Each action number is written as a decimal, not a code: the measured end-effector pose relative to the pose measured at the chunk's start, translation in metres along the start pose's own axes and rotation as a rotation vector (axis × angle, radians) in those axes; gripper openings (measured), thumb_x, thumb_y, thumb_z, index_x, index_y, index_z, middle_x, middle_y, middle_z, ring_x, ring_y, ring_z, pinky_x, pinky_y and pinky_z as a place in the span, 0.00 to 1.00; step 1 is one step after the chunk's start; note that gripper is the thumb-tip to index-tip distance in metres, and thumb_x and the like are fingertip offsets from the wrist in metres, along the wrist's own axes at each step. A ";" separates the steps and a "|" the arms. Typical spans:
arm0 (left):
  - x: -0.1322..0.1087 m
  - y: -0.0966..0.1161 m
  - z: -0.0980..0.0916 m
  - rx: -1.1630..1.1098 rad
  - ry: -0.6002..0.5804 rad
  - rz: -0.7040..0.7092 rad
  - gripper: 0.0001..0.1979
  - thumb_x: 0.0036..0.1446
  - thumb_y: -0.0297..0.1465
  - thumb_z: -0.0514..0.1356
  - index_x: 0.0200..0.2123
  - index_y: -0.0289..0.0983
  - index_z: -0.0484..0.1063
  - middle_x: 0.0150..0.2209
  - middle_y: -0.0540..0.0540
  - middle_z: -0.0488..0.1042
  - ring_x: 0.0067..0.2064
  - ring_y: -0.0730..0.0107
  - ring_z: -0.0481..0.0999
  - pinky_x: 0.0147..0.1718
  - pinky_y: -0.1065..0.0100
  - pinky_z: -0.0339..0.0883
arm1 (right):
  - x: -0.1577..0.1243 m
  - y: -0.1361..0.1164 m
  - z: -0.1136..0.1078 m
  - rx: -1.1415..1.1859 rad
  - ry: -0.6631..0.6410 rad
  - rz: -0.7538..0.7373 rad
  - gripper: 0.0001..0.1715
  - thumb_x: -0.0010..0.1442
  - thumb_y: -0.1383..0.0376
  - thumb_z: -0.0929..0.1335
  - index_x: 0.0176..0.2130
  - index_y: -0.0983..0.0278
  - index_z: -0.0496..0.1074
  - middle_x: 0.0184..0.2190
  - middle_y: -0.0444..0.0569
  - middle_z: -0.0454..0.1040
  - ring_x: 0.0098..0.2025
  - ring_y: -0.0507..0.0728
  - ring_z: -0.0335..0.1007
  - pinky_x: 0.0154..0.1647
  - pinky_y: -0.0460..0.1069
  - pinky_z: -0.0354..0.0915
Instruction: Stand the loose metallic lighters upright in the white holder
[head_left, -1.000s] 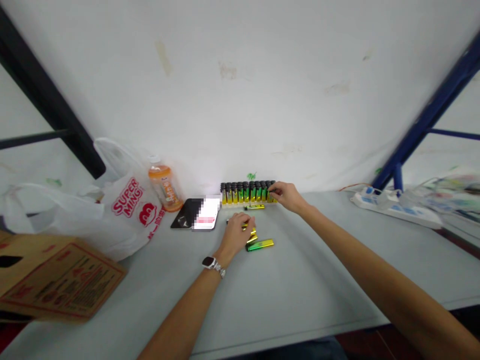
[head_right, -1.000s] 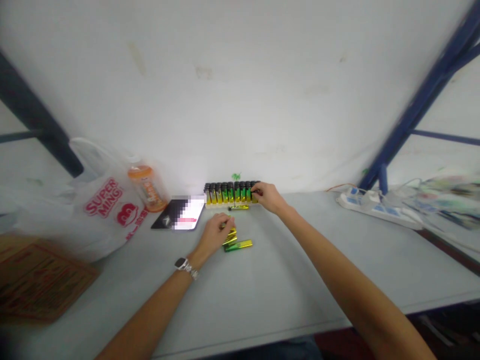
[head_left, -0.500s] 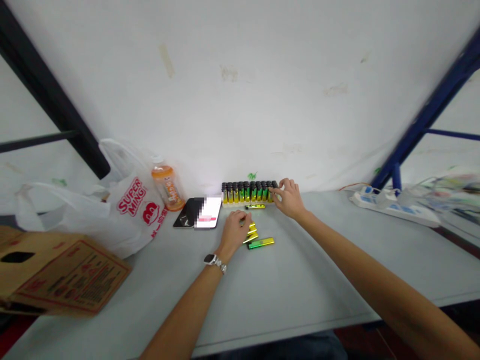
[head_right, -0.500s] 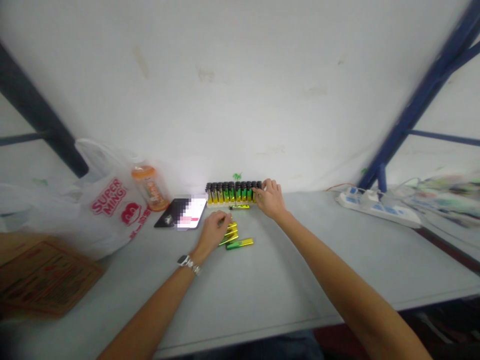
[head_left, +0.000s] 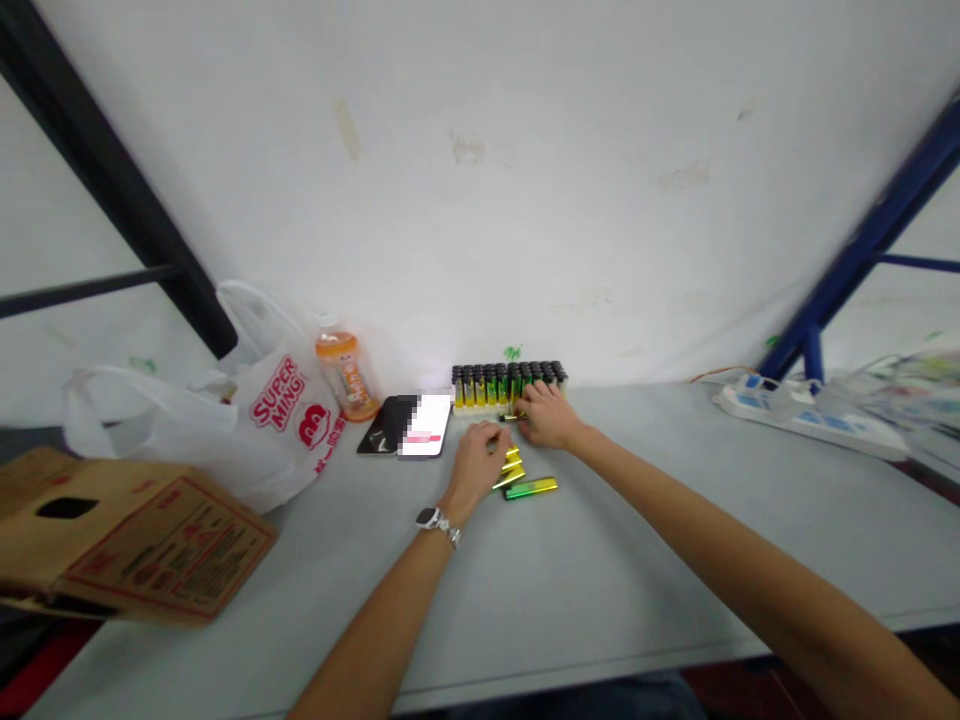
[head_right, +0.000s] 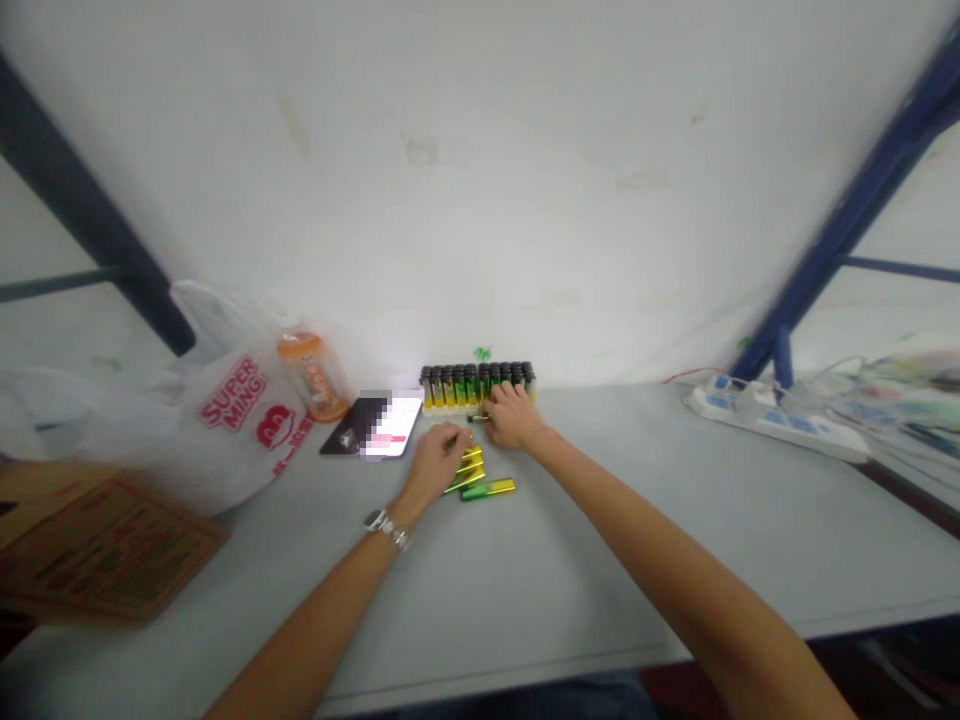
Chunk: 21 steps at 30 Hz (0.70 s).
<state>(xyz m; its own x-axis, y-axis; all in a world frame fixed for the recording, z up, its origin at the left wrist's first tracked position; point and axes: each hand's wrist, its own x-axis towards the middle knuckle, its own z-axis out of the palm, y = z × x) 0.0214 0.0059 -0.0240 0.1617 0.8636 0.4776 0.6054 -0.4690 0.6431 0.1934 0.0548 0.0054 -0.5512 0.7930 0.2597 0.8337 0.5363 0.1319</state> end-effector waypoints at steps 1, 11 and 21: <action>0.000 0.000 0.000 0.002 0.002 0.006 0.17 0.64 0.33 0.53 0.25 0.36 0.74 0.30 0.46 0.76 0.35 0.66 0.71 0.37 0.66 0.62 | 0.003 -0.001 0.001 -0.004 -0.012 -0.001 0.16 0.59 0.61 0.65 0.43 0.66 0.75 0.43 0.59 0.69 0.49 0.66 0.59 0.49 0.57 0.53; 0.001 -0.001 0.001 0.001 0.017 0.015 0.17 0.64 0.34 0.52 0.25 0.37 0.73 0.29 0.47 0.75 0.36 0.67 0.71 0.39 0.66 0.62 | -0.012 -0.011 0.013 0.744 0.148 0.314 0.08 0.62 0.61 0.59 0.38 0.62 0.62 0.26 0.45 0.69 0.28 0.55 0.66 0.30 0.48 0.60; -0.002 0.004 0.000 0.013 0.016 0.012 0.18 0.64 0.35 0.53 0.24 0.37 0.72 0.27 0.47 0.75 0.34 0.67 0.71 0.37 0.67 0.62 | -0.031 -0.038 0.015 1.776 0.170 0.755 0.30 0.59 0.41 0.56 0.21 0.60 0.58 0.09 0.35 0.46 0.11 0.47 0.38 0.12 0.44 0.38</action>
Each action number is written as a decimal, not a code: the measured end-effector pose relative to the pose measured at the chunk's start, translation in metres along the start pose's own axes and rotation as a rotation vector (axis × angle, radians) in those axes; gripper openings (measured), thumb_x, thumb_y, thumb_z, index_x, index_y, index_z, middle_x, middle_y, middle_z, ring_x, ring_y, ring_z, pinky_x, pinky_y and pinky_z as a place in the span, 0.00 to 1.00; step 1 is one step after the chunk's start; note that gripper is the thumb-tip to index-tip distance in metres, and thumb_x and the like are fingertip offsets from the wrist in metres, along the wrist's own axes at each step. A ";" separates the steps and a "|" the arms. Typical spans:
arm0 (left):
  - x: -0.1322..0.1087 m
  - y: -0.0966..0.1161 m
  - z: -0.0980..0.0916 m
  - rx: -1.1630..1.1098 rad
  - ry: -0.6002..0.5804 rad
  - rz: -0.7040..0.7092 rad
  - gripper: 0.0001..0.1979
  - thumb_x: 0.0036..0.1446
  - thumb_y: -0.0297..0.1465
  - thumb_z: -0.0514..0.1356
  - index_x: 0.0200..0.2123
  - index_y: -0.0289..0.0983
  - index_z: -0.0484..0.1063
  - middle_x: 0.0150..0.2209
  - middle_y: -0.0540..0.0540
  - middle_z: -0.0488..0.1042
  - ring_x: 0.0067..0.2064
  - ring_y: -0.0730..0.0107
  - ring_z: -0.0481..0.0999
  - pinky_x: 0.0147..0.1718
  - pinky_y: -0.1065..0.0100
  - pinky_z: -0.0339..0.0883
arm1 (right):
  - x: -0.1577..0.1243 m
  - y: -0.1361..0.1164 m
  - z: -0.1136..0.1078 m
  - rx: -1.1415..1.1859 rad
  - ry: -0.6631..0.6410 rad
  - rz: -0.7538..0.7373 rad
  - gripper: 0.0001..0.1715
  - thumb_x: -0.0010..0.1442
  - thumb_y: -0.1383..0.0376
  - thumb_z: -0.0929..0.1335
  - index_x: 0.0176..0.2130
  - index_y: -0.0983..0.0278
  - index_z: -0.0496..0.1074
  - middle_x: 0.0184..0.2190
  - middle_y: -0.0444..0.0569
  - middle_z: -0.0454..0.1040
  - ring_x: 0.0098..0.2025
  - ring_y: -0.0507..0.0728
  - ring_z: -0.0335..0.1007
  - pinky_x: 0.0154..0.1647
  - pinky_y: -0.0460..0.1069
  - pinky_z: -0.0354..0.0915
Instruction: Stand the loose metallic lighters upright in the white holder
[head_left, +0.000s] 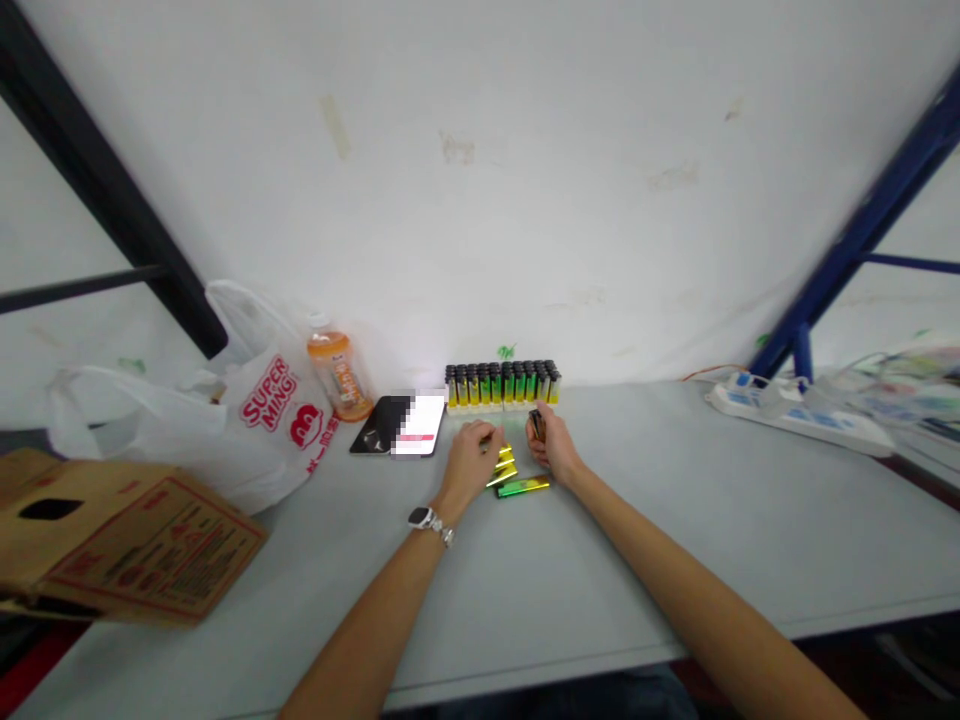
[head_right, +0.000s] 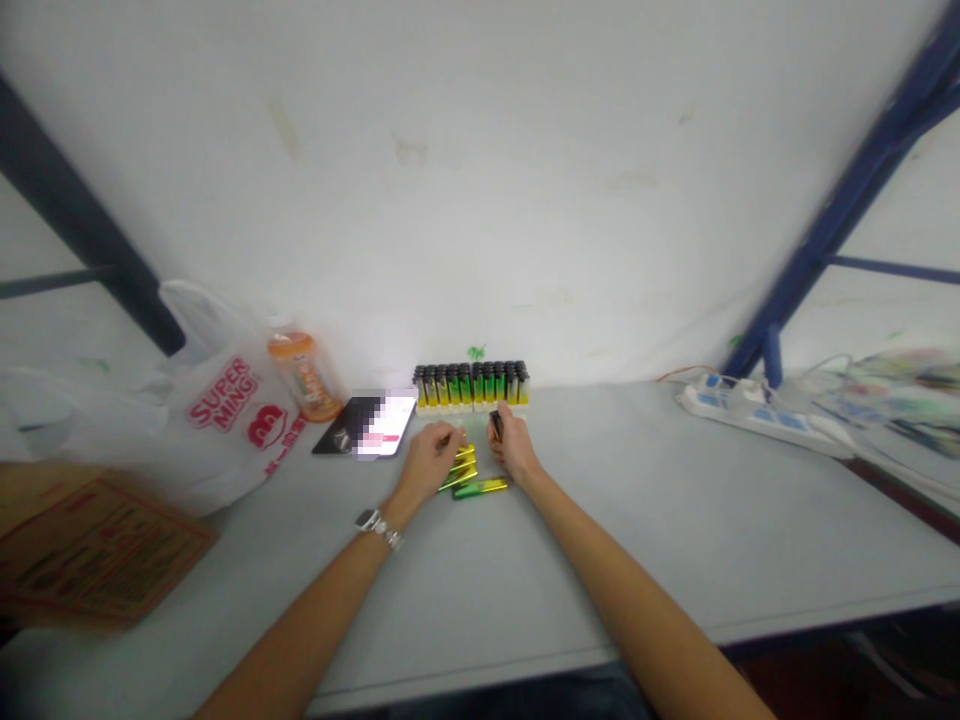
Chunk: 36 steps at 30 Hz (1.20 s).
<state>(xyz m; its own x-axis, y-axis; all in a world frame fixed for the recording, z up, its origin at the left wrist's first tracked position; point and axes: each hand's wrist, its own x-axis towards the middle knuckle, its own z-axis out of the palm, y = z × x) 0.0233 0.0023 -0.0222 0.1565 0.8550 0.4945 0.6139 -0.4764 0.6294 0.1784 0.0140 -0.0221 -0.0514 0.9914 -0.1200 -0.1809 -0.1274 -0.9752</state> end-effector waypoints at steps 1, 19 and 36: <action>0.000 0.000 0.000 0.001 0.002 -0.004 0.18 0.64 0.35 0.53 0.24 0.37 0.72 0.27 0.47 0.75 0.34 0.67 0.71 0.37 0.67 0.62 | -0.001 0.000 0.000 -0.031 0.032 -0.006 0.30 0.59 0.42 0.56 0.19 0.60 0.57 0.09 0.36 0.47 0.11 0.47 0.39 0.12 0.45 0.38; -0.001 -0.003 0.004 0.037 -0.016 0.017 0.17 0.64 0.35 0.53 0.24 0.37 0.72 0.27 0.47 0.73 0.34 0.67 0.70 0.36 0.67 0.60 | -0.007 0.002 0.000 -0.135 0.087 -0.136 0.22 0.61 0.54 0.55 0.21 0.60 0.58 0.11 0.38 0.52 0.13 0.48 0.44 0.14 0.45 0.43; -0.001 -0.003 0.003 0.030 -0.018 0.017 0.17 0.64 0.35 0.53 0.24 0.37 0.72 0.27 0.47 0.73 0.34 0.67 0.70 0.36 0.67 0.61 | -0.006 0.004 0.000 -0.123 0.088 -0.114 0.29 0.61 0.47 0.55 0.17 0.60 0.57 0.09 0.39 0.50 0.12 0.48 0.43 0.14 0.46 0.42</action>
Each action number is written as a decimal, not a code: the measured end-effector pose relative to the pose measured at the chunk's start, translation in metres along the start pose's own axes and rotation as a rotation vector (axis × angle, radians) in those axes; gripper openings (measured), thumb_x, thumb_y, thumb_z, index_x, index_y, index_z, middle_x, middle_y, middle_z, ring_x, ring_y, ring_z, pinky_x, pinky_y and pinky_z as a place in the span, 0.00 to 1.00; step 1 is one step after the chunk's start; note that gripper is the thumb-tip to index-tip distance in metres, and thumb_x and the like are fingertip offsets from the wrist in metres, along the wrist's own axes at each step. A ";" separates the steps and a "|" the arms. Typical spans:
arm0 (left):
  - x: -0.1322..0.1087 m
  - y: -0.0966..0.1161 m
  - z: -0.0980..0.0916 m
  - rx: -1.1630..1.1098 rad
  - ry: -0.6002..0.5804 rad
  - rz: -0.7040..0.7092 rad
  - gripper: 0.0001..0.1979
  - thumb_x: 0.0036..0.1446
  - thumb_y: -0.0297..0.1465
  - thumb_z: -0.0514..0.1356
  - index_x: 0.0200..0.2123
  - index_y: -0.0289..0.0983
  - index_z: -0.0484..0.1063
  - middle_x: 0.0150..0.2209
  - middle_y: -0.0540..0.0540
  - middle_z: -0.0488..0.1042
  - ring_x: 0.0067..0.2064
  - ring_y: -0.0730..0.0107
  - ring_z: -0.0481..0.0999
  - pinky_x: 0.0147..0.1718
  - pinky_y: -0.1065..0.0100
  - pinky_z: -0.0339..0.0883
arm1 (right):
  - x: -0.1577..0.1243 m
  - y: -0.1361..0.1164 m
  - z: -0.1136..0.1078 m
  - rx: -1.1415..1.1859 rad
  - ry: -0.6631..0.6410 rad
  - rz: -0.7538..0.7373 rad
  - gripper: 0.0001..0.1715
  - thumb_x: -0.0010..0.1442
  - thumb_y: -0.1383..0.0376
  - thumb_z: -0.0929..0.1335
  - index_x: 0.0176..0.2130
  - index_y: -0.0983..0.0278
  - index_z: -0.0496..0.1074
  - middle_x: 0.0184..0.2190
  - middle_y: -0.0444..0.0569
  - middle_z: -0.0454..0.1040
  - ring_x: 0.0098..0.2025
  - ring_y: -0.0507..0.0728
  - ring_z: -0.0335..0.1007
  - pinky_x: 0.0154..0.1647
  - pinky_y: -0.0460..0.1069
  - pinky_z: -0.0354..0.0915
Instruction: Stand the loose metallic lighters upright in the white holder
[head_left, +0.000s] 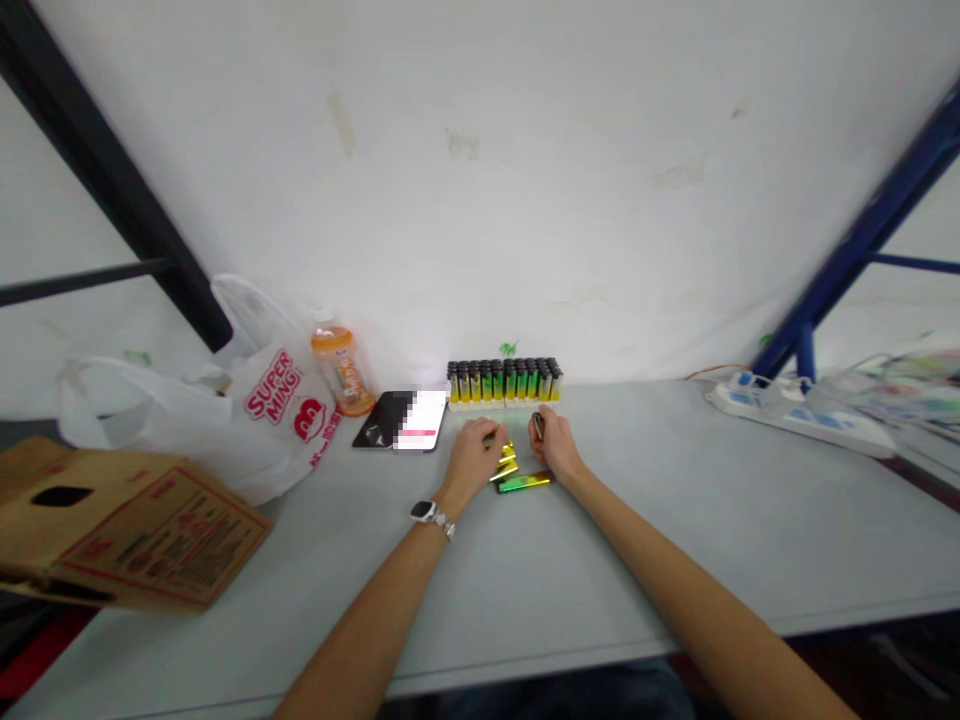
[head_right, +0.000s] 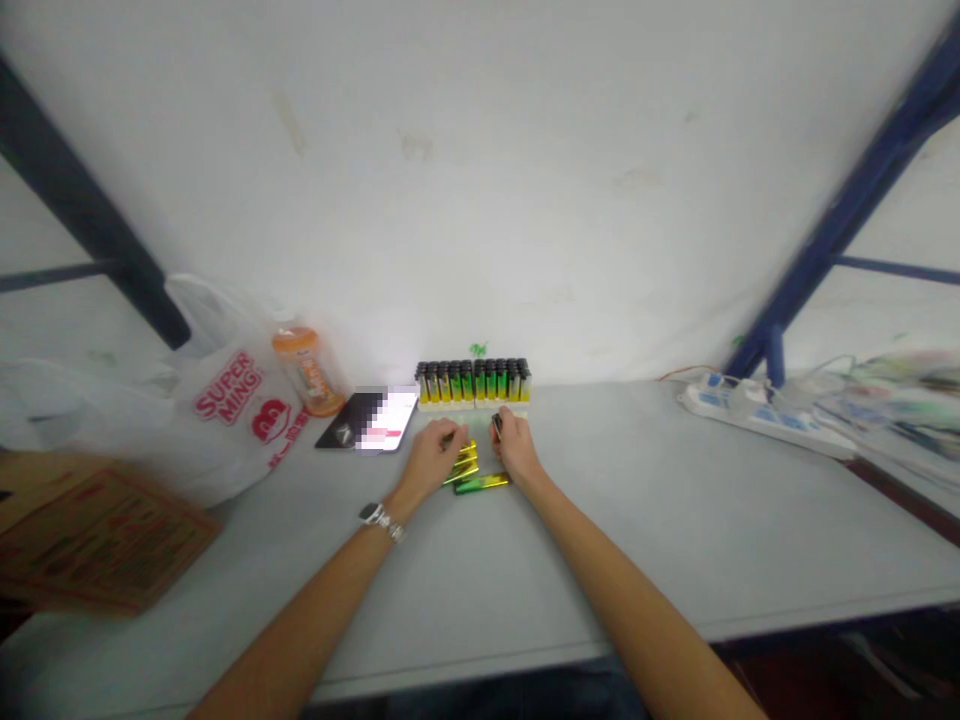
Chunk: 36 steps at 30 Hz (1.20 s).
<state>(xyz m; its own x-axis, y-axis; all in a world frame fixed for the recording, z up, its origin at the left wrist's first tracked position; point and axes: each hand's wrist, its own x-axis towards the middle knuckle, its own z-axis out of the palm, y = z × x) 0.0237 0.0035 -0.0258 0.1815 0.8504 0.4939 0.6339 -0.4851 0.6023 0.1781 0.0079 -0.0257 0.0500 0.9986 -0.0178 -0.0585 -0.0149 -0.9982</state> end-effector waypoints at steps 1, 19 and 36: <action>0.000 0.000 0.000 0.001 0.001 -0.003 0.17 0.64 0.35 0.53 0.24 0.37 0.72 0.27 0.47 0.73 0.34 0.67 0.70 0.36 0.67 0.61 | 0.000 0.000 0.000 -0.036 0.019 -0.029 0.28 0.61 0.49 0.55 0.17 0.60 0.57 0.09 0.39 0.51 0.13 0.49 0.44 0.14 0.46 0.43; 0.000 0.000 0.000 0.002 0.000 0.004 0.17 0.64 0.34 0.53 0.24 0.37 0.72 0.27 0.47 0.74 0.35 0.67 0.70 0.37 0.66 0.61 | 0.002 0.003 0.001 0.084 -0.065 -0.105 0.30 0.58 0.40 0.59 0.32 0.62 0.67 0.14 0.35 0.54 0.13 0.48 0.46 0.12 0.44 0.47; 0.001 0.000 -0.001 -0.006 -0.029 -0.032 0.17 0.63 0.33 0.53 0.23 0.36 0.72 0.26 0.47 0.73 0.33 0.68 0.68 0.37 0.67 0.59 | 0.058 -0.017 -0.011 -0.457 -0.077 -0.600 0.17 0.56 0.60 0.69 0.45 0.63 0.73 0.36 0.47 0.77 0.27 0.52 0.70 0.31 0.48 0.66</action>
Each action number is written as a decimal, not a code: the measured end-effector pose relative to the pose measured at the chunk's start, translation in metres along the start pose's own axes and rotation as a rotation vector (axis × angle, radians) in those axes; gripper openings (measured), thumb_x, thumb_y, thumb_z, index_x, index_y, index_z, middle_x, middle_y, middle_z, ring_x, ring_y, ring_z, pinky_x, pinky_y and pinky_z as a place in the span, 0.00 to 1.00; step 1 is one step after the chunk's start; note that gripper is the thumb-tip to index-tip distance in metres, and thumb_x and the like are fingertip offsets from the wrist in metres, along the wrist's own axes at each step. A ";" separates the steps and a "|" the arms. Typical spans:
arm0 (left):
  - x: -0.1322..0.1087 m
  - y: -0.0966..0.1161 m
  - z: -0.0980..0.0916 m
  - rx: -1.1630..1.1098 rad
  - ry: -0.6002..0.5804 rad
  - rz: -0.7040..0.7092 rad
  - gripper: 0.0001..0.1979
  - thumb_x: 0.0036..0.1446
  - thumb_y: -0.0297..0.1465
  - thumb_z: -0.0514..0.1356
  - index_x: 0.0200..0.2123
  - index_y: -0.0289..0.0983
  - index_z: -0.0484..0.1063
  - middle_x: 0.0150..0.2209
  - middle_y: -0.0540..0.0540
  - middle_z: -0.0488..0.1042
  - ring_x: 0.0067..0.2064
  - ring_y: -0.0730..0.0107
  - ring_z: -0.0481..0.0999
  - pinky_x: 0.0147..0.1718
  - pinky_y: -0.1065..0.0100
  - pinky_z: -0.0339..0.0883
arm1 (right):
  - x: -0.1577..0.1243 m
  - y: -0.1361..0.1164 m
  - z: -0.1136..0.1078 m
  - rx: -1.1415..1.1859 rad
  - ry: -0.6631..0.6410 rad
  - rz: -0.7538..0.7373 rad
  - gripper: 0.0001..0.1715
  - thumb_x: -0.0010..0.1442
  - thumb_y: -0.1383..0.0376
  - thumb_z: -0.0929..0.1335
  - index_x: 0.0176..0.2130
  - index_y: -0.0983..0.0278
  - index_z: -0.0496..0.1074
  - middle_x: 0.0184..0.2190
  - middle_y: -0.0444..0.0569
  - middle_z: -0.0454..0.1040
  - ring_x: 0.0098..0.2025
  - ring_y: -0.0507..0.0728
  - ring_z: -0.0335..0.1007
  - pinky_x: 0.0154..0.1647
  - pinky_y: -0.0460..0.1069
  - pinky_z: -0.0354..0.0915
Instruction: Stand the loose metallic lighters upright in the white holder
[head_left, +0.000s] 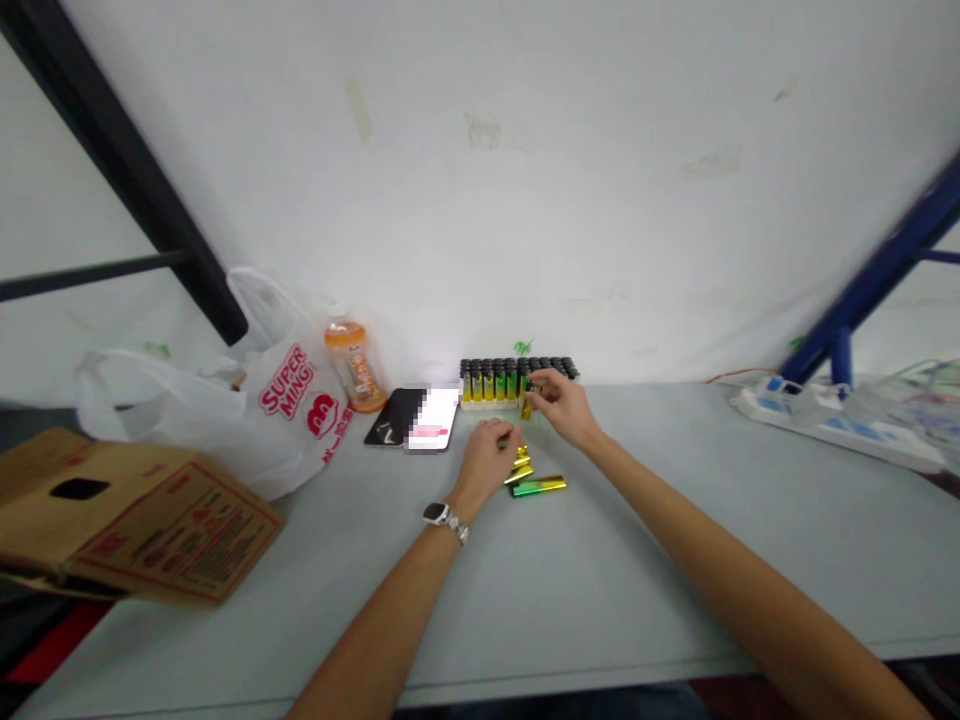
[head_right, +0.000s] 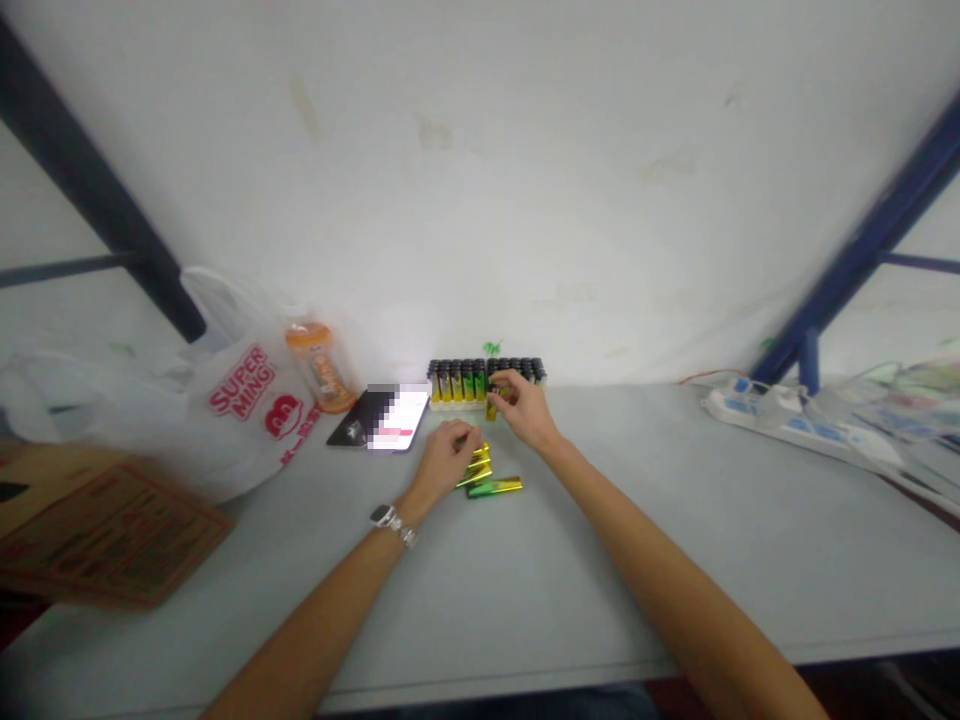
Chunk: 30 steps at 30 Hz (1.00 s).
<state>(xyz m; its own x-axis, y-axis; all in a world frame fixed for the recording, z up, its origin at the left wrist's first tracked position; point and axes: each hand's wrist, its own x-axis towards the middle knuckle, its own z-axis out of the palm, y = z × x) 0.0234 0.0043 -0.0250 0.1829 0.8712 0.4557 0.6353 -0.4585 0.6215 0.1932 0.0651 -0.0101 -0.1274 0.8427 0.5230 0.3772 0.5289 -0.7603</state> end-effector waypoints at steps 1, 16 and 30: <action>0.000 0.000 0.000 -0.005 -0.002 -0.003 0.17 0.63 0.33 0.53 0.23 0.36 0.72 0.26 0.47 0.73 0.32 0.68 0.68 0.37 0.67 0.59 | 0.007 0.000 0.003 -0.031 -0.009 -0.027 0.15 0.56 0.61 0.69 0.44 0.63 0.73 0.36 0.47 0.78 0.28 0.52 0.71 0.32 0.48 0.66; 0.002 -0.009 -0.011 0.046 0.033 -0.009 0.09 0.60 0.31 0.58 0.28 0.36 0.73 0.31 0.46 0.74 0.38 0.64 0.71 0.41 0.64 0.63 | 0.048 -0.003 0.007 -0.251 -0.174 -0.126 0.07 0.56 0.68 0.69 0.38 0.66 0.75 0.30 0.48 0.78 0.30 0.53 0.71 0.35 0.47 0.65; -0.013 0.010 -0.020 0.390 -0.160 -0.037 0.31 0.55 0.55 0.56 0.53 0.39 0.68 0.53 0.38 0.68 0.57 0.50 0.65 0.56 0.50 0.58 | 0.051 -0.003 -0.007 -0.428 -0.285 -0.227 0.09 0.60 0.67 0.68 0.39 0.67 0.78 0.33 0.49 0.75 0.33 0.53 0.69 0.38 0.47 0.62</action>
<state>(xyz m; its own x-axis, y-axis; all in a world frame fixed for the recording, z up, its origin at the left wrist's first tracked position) 0.0121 -0.0151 -0.0115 0.2487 0.9163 0.3139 0.8746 -0.3517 0.3337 0.1920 0.1056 0.0212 -0.4694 0.7380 0.4848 0.6425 0.6621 -0.3858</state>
